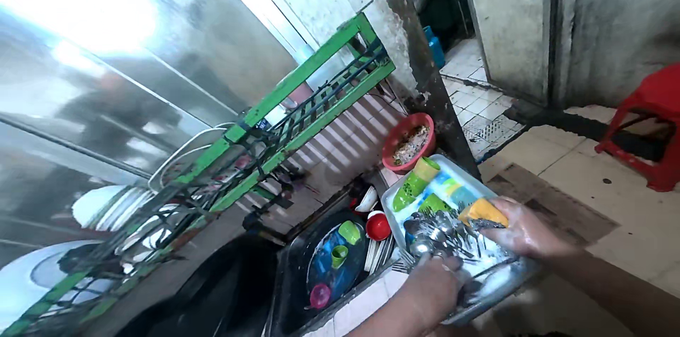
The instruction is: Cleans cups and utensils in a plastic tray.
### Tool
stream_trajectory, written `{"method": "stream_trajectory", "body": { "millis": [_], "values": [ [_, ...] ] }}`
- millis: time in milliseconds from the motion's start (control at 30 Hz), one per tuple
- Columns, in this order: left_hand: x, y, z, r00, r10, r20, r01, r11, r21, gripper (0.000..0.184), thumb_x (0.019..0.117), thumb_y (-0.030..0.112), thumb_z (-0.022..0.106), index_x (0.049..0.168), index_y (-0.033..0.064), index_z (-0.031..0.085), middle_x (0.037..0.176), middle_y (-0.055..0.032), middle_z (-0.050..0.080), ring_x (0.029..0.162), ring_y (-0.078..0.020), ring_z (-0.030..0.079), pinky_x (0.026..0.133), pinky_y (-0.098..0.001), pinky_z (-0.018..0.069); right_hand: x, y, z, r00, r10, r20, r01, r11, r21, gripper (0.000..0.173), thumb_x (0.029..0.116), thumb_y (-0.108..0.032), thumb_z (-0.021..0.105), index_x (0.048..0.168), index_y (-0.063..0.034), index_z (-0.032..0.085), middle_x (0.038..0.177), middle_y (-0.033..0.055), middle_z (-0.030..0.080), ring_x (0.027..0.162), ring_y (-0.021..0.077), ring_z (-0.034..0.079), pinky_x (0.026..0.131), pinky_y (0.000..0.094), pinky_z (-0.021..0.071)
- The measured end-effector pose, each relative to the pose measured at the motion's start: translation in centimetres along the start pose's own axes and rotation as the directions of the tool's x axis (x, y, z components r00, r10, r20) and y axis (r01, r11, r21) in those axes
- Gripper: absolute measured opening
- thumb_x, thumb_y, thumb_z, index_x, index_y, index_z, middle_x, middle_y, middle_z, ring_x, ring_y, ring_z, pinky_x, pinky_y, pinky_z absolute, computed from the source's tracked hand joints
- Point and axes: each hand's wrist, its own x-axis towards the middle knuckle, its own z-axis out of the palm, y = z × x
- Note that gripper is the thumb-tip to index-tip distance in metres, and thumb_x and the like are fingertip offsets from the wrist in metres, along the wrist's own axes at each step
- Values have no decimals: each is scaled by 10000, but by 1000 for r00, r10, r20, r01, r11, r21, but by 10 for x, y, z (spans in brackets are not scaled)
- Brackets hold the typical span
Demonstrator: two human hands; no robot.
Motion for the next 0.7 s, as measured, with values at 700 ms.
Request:
{"method": "stream_trajectory", "body": {
  "millis": [700],
  "values": [
    [-16,0,-23,965,-170,200,121,964,235,429,1009,9,512,1425,111,534,1433,-236,520,1260,-484,536,1049,-684,394,2,0,1,991,-2,137,17,994,-106,489,876,-218,805,1305,-51,640,1291,125,632,1182,256,618,1023,475,502]
  ]
}}
